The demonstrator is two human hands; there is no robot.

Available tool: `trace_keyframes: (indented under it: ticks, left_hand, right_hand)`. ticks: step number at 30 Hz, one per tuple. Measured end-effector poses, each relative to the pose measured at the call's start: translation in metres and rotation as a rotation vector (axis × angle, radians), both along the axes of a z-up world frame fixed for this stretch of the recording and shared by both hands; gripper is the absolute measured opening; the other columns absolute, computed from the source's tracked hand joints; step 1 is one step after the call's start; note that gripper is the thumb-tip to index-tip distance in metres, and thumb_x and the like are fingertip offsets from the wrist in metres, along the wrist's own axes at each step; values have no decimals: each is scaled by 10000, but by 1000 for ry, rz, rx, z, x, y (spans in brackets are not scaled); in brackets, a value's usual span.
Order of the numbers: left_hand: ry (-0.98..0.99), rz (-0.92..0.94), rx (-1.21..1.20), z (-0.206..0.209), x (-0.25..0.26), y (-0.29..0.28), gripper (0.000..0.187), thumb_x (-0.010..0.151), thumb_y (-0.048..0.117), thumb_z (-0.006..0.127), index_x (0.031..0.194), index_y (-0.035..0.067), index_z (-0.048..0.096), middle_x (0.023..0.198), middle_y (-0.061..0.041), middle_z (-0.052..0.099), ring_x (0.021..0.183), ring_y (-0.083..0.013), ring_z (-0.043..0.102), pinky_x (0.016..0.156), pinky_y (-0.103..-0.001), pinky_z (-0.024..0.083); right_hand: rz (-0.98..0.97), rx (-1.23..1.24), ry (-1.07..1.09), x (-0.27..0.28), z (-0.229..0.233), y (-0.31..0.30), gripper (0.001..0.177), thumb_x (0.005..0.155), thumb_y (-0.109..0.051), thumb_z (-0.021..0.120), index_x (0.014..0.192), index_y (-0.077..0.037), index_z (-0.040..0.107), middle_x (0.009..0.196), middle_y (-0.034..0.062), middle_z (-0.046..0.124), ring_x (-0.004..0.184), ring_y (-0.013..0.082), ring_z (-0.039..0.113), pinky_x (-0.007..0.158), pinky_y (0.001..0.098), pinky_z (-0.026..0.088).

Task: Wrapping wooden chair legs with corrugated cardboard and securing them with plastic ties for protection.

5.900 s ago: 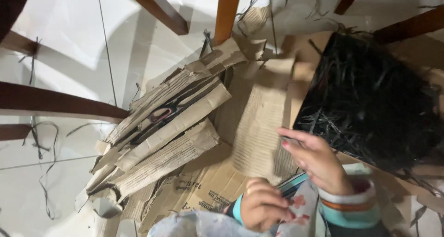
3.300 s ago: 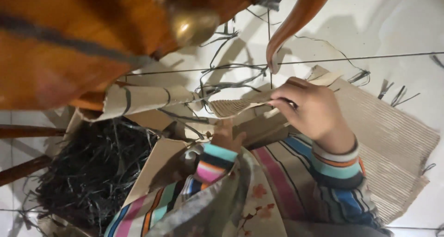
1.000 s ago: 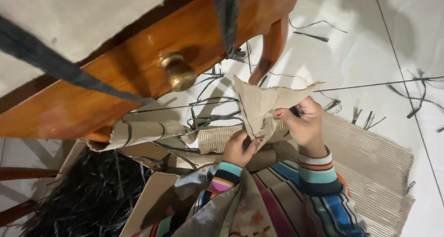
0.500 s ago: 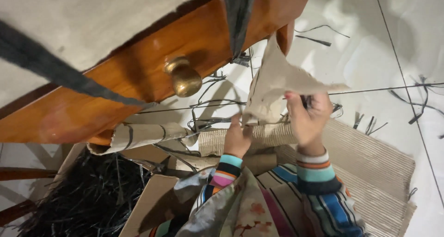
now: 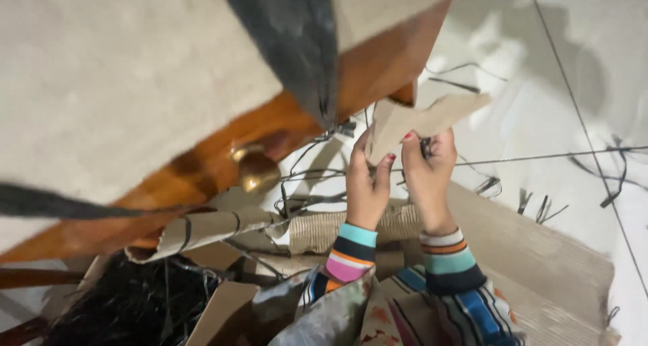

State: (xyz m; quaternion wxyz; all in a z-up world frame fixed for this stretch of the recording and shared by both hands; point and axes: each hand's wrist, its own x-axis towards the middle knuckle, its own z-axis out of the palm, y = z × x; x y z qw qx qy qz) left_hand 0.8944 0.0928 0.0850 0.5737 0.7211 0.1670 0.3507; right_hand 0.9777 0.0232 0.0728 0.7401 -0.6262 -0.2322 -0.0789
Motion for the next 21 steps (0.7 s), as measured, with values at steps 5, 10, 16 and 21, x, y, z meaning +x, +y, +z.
trace_keyframes:
  ticks: [5, 10, 16, 21]
  left_hand:
    - [-13, 37, -41, -44, 11, 18, 522, 968, 195, 708, 1416, 4, 518, 1242, -236, 666, 1197, -368, 649, 967, -481, 578]
    - [-21, 11, -2, -38, 8, 26, 540, 904, 257, 804, 1350, 29, 601, 1081, -176, 731, 1048, -316, 728, 861, -437, 613]
    - [-21, -14, -51, -42, -28, 16, 502, 913, 261, 790, 1334, 54, 610, 1025, -155, 750, 979, -284, 749, 804, -420, 630]
    - [-60, -159, -123, -21, -80, 6, 377, 946, 213, 766, 1248, 39, 622, 1071, -139, 742, 1049, -156, 650, 912, -407, 587]
  right_hand:
    - [62, 39, 11, 3, 14, -1, 198, 1011, -71, 691, 1181, -7, 613, 901, 75, 675, 779, 76, 527, 708, 293, 484]
    - [153, 183, 144, 7, -9, -1, 185, 1037, -183, 667, 1116, -32, 596, 685, 11, 520, 456, 38, 403, 422, 198, 371]
    - [267, 291, 170, -17, 2, -15, 216, 985, -183, 728, 1033, -16, 600, 634, 10, 466, 414, 16, 343, 359, 195, 315]
    - [347, 78, 11, -59, 53, -37, 255, 928, -195, 800, 877, -4, 640, 718, 68, 605, 683, 73, 501, 628, 234, 471]
